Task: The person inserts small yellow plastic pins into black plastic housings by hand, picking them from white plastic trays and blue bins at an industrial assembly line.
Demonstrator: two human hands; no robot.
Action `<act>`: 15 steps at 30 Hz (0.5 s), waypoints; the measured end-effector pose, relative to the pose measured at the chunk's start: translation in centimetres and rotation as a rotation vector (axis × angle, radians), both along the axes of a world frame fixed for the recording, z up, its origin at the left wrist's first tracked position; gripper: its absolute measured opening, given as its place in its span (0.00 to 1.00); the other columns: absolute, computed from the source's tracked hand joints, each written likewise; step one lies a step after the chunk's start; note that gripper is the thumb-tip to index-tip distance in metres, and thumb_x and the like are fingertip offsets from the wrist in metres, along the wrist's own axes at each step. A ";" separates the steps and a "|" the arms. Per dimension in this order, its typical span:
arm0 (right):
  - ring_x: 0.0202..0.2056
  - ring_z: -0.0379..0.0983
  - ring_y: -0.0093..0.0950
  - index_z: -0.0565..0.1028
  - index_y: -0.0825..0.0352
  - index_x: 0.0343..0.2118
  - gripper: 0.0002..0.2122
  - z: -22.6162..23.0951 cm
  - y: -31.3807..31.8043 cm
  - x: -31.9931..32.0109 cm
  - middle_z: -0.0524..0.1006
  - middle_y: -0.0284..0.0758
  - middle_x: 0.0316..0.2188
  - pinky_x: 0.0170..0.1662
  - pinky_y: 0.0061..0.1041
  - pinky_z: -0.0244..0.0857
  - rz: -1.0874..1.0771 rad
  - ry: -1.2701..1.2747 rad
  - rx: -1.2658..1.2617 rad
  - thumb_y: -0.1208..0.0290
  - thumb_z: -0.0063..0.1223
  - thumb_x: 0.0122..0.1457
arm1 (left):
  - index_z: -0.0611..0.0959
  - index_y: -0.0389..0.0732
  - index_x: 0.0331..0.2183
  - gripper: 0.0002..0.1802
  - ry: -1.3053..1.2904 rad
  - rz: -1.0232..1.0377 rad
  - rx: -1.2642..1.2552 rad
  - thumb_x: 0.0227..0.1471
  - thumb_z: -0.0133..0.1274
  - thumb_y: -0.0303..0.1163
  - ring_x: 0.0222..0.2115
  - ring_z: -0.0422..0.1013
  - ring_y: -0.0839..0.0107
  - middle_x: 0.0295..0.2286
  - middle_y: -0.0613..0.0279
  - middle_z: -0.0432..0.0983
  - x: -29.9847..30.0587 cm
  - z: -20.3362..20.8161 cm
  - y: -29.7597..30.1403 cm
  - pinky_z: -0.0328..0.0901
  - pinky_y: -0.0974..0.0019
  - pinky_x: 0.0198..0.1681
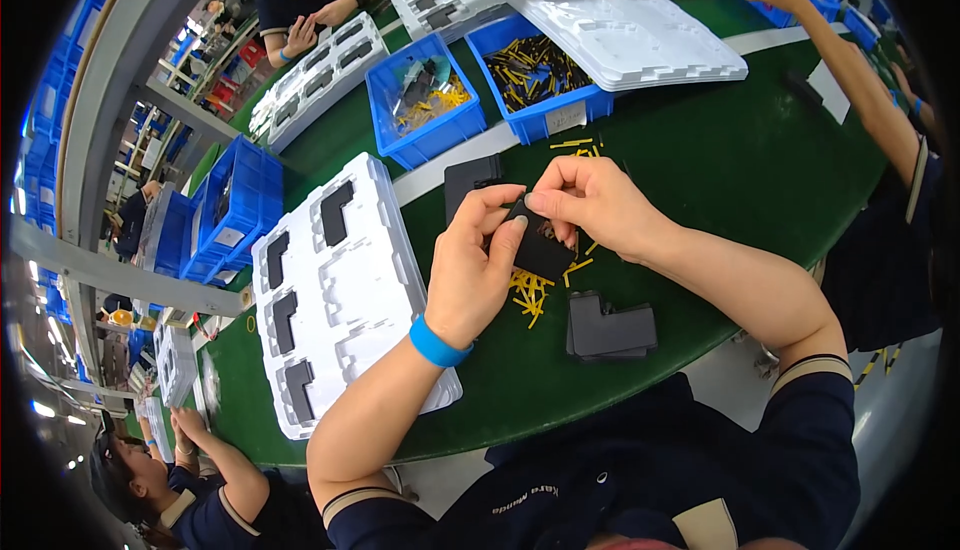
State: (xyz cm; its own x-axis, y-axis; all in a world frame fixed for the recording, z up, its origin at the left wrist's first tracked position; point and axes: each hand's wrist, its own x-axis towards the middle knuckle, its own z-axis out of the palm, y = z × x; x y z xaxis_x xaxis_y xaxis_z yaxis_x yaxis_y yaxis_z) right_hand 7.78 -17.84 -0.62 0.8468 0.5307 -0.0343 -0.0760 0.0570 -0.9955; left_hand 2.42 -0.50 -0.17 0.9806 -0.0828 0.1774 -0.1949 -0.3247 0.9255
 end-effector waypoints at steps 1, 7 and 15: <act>0.19 0.67 0.15 0.72 0.68 0.27 0.08 0.2 0.0 0.1 0.70 0.28 0.17 0.23 0.16 0.62 0.006 -0.005 0.002 0.68 0.53 0.58 | 0.71 0.37 0.45 0.14 0.045 -0.022 0.014 0.55 0.47 0.23 0.25 0.69 0.79 0.28 0.61 0.76 0.1 0.3 0.2 0.64 0.75 0.27; 0.20 0.66 0.16 0.71 0.68 0.29 0.12 0.0 -0.3 0.9 0.72 0.31 0.21 0.23 0.17 0.61 0.101 0.183 0.148 0.63 0.45 0.62 | 0.72 0.37 0.45 0.13 0.154 -0.041 -0.164 0.56 0.45 0.24 0.24 0.69 0.81 0.28 0.63 0.76 0.3 0.7 0.2 0.65 0.77 0.23; 0.20 0.66 0.16 0.70 0.68 0.29 0.11 -0.7 -0.7 1.4 0.71 0.29 0.21 0.23 0.16 0.60 0.161 0.167 0.123 0.64 0.49 0.61 | 0.71 0.35 0.46 0.14 0.173 -0.043 -0.234 0.57 0.45 0.25 0.24 0.69 0.82 0.29 0.63 0.76 0.5 0.6 0.5 0.65 0.78 0.23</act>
